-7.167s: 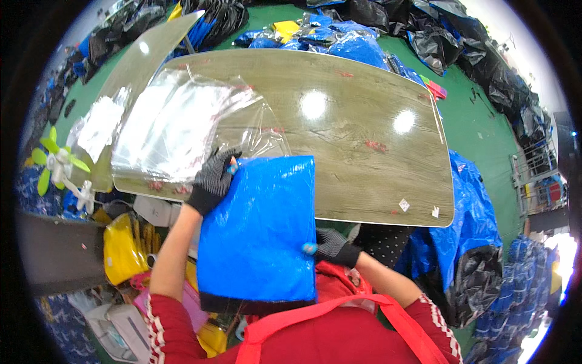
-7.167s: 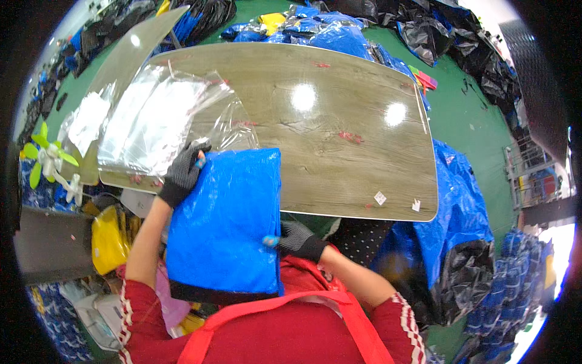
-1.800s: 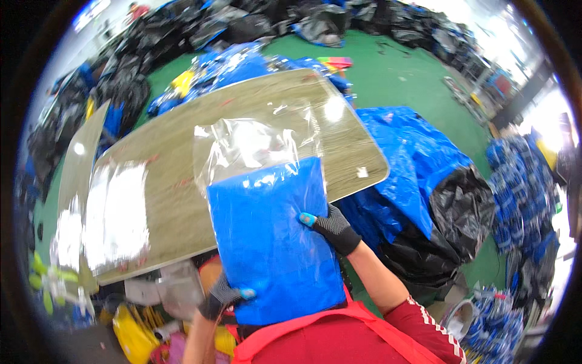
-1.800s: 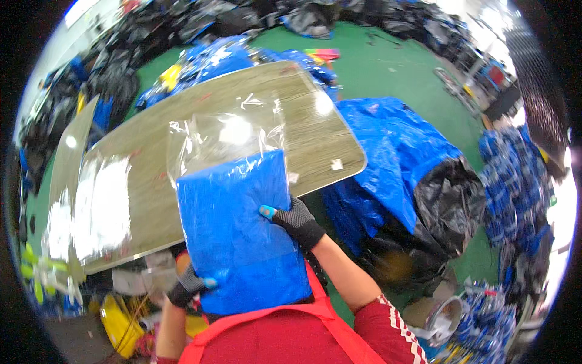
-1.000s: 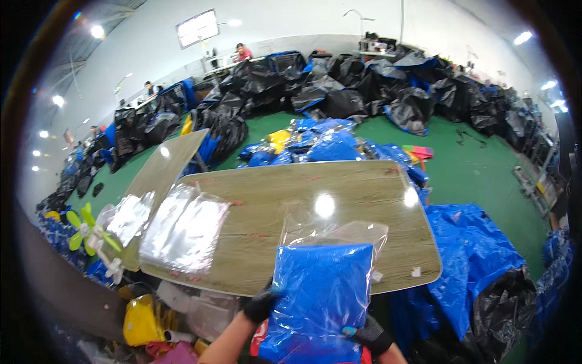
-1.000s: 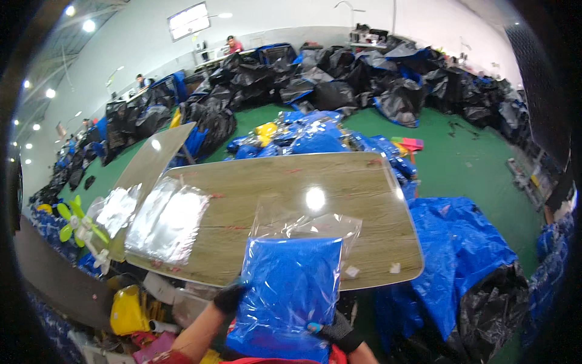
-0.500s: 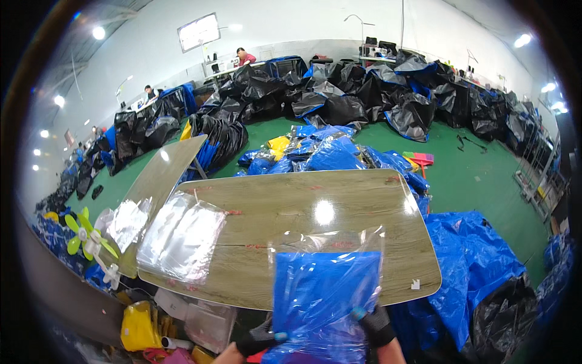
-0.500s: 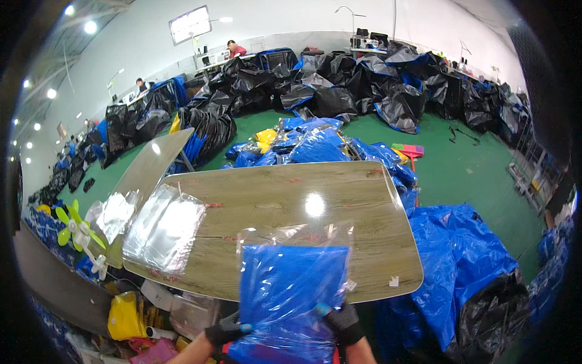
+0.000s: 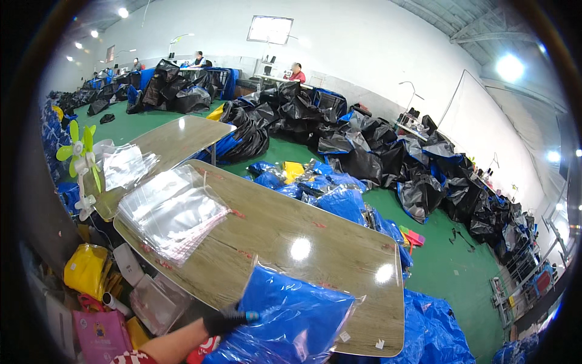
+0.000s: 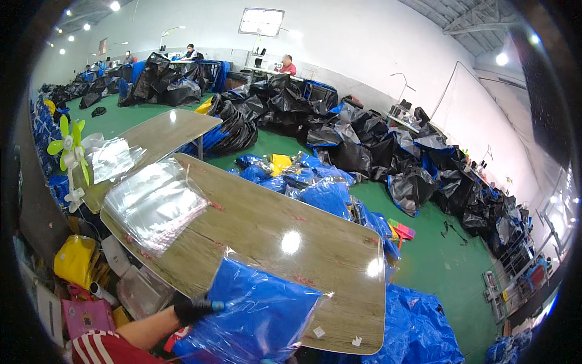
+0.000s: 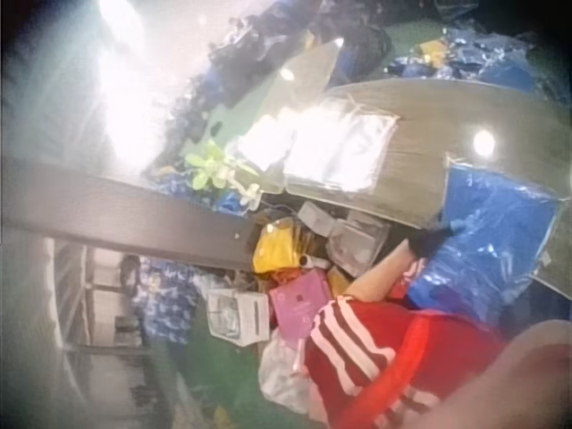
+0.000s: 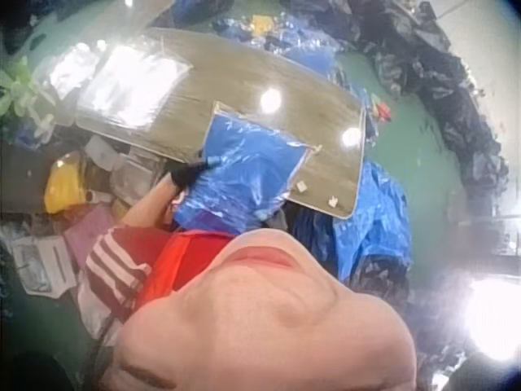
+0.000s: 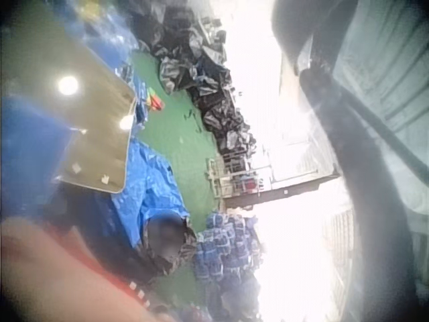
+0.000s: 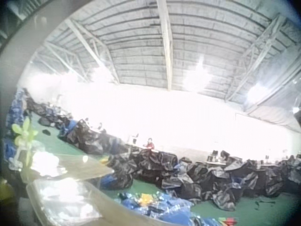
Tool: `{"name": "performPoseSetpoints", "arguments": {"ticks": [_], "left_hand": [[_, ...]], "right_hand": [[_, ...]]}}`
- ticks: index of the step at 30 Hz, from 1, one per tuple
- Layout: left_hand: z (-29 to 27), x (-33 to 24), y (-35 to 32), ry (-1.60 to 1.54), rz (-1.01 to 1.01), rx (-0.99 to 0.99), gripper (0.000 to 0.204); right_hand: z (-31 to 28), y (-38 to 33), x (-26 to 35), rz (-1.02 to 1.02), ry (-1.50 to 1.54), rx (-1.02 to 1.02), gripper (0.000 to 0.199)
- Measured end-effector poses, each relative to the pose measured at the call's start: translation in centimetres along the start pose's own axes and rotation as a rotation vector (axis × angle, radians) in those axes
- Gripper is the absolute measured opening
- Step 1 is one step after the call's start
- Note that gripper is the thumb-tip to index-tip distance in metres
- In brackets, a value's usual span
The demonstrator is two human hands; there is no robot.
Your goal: The person folds a blue and black tarp on a table, places it into a clear plastic bag, and ties the bag with a white plastic tie. The process is repeated for multiple tarps in a warehouse setting.
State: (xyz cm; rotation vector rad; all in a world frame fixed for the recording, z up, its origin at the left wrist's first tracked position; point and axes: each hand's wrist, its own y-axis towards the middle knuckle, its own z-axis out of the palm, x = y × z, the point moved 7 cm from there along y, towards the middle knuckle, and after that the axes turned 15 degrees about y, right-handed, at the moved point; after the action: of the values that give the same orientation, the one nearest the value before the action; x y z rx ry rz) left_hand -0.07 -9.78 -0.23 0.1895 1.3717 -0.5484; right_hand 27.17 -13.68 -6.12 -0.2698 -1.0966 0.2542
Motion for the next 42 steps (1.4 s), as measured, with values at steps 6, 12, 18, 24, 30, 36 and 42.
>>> {"name": "performPoseSetpoints", "arguments": {"ticks": [6, 12, 18, 24, 30, 36, 42], "left_hand": [[0.6, 5.8, -3.6, 0.054, -0.065, 0.054, 0.079], [-2.0, 7.7, -4.4, 0.124, -0.162, 0.049, 0.077], [2.6, 8.1, 0.3, -0.055, 0.157, -0.170, 0.065], [5.8, 3.2, 4.8, 0.990, 0.378, -0.209, 0.027], [6.4, -19.4, 0.4, 1.632, 0.988, -0.599, 0.056], [7.0, -22.5, 7.3, 1.527, 0.868, -0.081, 0.073], [1.6, -21.7, 7.1, 0.859, 0.676, -0.412, 0.067]], "right_hand": [[0.8, 1.2, 0.3, -0.020, 0.057, -0.101, 0.053], [-1.9, 1.2, -1.4, -0.058, 0.156, -0.162, 0.051], [0.1, -0.1, 1.2, -0.256, 0.411, -0.210, 0.049], [4.6, -0.7, 16.2, -0.750, 0.174, -0.002, 0.062], [11.5, -5.2, 25.4, -1.017, -0.560, 0.240, 0.068], [14.4, -6.1, 28.0, -1.442, -0.947, 0.100, 0.099], [6.4, -1.2, 26.3, -0.826, 0.238, 0.242, 0.082]]}}
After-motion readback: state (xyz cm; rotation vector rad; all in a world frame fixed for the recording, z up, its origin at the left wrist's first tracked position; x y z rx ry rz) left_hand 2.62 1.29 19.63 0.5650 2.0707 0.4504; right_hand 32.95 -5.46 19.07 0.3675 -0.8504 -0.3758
